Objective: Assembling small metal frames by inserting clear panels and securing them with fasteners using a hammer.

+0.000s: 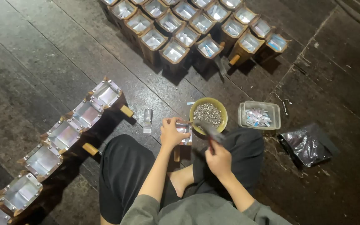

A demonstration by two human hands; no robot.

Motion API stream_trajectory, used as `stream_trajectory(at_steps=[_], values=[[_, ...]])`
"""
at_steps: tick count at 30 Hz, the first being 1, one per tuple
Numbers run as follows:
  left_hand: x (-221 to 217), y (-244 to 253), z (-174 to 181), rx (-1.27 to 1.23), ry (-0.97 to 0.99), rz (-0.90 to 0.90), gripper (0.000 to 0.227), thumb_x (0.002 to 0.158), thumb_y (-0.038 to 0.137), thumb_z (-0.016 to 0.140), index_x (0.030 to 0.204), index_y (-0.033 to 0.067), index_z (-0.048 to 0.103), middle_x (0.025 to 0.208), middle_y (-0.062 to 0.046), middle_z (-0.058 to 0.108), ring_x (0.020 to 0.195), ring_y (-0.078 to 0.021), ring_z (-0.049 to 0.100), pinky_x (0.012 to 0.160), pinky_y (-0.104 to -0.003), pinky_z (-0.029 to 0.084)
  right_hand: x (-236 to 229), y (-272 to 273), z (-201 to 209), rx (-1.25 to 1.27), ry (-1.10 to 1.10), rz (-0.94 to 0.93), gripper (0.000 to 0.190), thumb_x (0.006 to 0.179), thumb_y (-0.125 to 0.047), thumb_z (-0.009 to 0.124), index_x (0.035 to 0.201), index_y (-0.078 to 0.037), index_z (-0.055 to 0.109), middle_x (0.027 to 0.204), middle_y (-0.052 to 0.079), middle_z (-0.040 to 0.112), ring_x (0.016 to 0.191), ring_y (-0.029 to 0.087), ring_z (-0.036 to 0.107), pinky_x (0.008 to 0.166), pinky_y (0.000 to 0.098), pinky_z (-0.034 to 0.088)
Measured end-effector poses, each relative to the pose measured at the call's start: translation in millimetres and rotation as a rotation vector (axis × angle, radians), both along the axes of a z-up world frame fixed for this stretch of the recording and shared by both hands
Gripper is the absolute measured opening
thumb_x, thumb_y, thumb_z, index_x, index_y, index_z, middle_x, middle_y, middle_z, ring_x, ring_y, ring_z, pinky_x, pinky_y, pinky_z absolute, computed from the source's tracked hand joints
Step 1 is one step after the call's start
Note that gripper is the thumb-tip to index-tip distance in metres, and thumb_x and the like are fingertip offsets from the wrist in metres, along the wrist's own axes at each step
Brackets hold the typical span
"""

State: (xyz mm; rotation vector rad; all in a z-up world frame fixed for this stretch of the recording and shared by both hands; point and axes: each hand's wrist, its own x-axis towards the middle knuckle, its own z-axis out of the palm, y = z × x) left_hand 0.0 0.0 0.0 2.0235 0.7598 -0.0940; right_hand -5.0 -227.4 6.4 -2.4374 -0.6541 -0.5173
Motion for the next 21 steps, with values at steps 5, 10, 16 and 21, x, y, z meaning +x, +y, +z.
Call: stream_trajectory(at_steps=[5,10,16,21], values=[[-2.2,-3.6,-6.4,0.026,-0.035,0.005,0.07,0.06,0.034,0.092,0.122,0.0253,0.06,0.135,-0.009,0.041,0.123,-0.0394,0.052,0.096,-0.051,0.053,5.9,-14.9,6.6,-0.05,0.657,-0.154,0.056,0.079,-0.017,0.065,0.135,-0.024,0.064,0.095,0.017,0.077,0.088,0.038,0.071,0.078,0.046,0.056],[4.9,-5.2,-18.5,0.112,-0.032,-0.022,0.069,0.061,0.032,0.089,0.122,0.03,0.058,0.138,-0.007,0.037,0.121,-0.0328,0.049,0.094,-0.045,0.055,9.3,-36.8,-25.3,0.048,0.724,-0.128,0.059,0.074,-0.01,0.063,0.131,-0.022,0.066,0.081,0.01,0.078,0.068,0.034,0.07,0.069,0.0395,0.054],[9.5,-10.3,-11.2,0.232,0.062,0.003,0.064,0.072,0.065,0.079,0.122,0.0298,0.059,0.133,-0.009,0.042,0.114,-0.0308,0.056,0.082,-0.043,0.059,13.0,-43.0,-85.1,0.391,1.298,-0.177,0.057,0.072,0.005,0.06,0.126,-0.008,0.075,0.059,0.017,0.066,0.034,0.024,0.05,0.033,0.0331,0.038],[12.5,-6.7,-28.2,0.305,-0.047,-0.044,0.079,0.071,0.066,0.08,0.131,0.0194,0.057,0.134,-0.013,0.042,0.111,-0.0358,0.057,0.085,-0.048,0.058,24.1,-48.8,-149.2,0.528,1.572,-0.123,0.024,0.081,0.008,0.064,0.105,0.004,0.064,0.067,0.019,0.067,0.048,0.025,0.059,0.042,0.0302,0.043]])
